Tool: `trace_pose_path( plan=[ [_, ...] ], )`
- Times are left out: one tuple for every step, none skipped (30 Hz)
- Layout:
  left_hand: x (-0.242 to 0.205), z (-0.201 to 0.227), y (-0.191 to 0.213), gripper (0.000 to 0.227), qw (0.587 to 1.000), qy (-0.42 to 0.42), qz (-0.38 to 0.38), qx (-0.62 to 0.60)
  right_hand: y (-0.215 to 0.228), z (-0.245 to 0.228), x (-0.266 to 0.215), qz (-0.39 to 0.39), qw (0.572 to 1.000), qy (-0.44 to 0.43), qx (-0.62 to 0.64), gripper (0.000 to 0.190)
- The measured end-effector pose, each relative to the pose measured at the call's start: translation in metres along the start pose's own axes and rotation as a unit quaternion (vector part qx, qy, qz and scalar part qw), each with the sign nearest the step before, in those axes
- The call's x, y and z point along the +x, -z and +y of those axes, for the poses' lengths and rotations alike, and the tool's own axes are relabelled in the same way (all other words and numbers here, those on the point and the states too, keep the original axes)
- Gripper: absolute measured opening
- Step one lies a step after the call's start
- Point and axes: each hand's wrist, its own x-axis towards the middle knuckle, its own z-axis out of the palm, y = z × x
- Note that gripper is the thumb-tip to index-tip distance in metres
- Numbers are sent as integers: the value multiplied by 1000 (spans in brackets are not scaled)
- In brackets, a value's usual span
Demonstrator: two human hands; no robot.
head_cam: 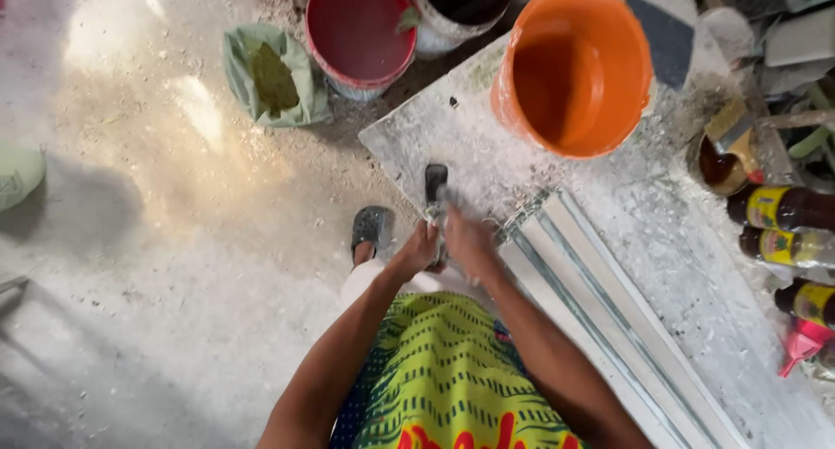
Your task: The person picks up a sanding block and smooths the surface of a long, slatted wooden frame. They work along the length of the frame, sanding the edges and flat surfaces while holding the frame steady with their other hand.
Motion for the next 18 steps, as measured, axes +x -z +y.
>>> trace_pose_path(
  plan=[
    [0, 2, -1, 41, 1000, 0, 0, -1, 18, -20, -6, -1, 1000, 0, -1, 45],
    [1, 3, -2, 41, 1000, 1, -6, -6, 34, -39, -11, -54, 997, -49, 8, 48],
    [-1, 3, 0, 41, 1000, 3, -9, -10, 48, -59, -18, -109, 989, -96, 19, 52],
    [0, 1, 3, 41, 1000, 4, -6, -10, 33, -39, 3, -111, 989, -94, 21, 52],
    [-1, 0, 4, 43, 1000, 15, -4, 18, 19, -19, 20, -37, 997, -69, 11, 48],
    [-3, 0, 4, 46, 999, 26, -2, 45, 6, 1, 37, 36, 998, -43, 0, 45],
    [15, -62, 39, 46, 998, 21, 1, 52, 18, 0, 39, 44, 998, -39, 5, 45],
    [44, -105, 61, 45, 972, -125, 49, 194, 31, 0, 41, 60, 997, -44, 32, 44],
    [102, -121, 64, 45, 902, -271, 85, 326, 49, 2, 46, 81, 994, -52, 55, 43],
    [68, -65, 94, 45, 897, -280, 82, 331, 62, -2, 46, 92, 993, -50, 56, 43],
    [32, -17, 97, 52, 912, -176, 33, 369, 70, -3, 26, 99, 992, -28, 77, 45],
    [7, 41, 89, 59, 912, -70, -20, 403, 76, -5, 6, 106, 990, -6, 97, 47],
    [9, 68, 87, 59, 914, -69, -20, 400, 61, 10, -2, 103, 990, -6, 96, 47],
    [11, 96, 86, 59, 858, -36, -25, 511, 46, 24, -9, 53, 993, -2, 107, 56],
    [12, 127, 86, 61, 788, -4, -30, 615, 32, 37, -16, 5, 993, 2, 119, 66],
    [25, 141, 84, 61, 788, -4, -31, 615, 19, 37, -17, 4, 993, 2, 119, 66],
    [40, 152, 79, 56, 773, -10, 1, 635, 6, 41, -19, -5, 999, 8, 34, 58],
    [56, 164, 75, 53, 756, -16, 34, 653, -7, 44, -22, -15, 998, 14, -51, 51]
  ],
)
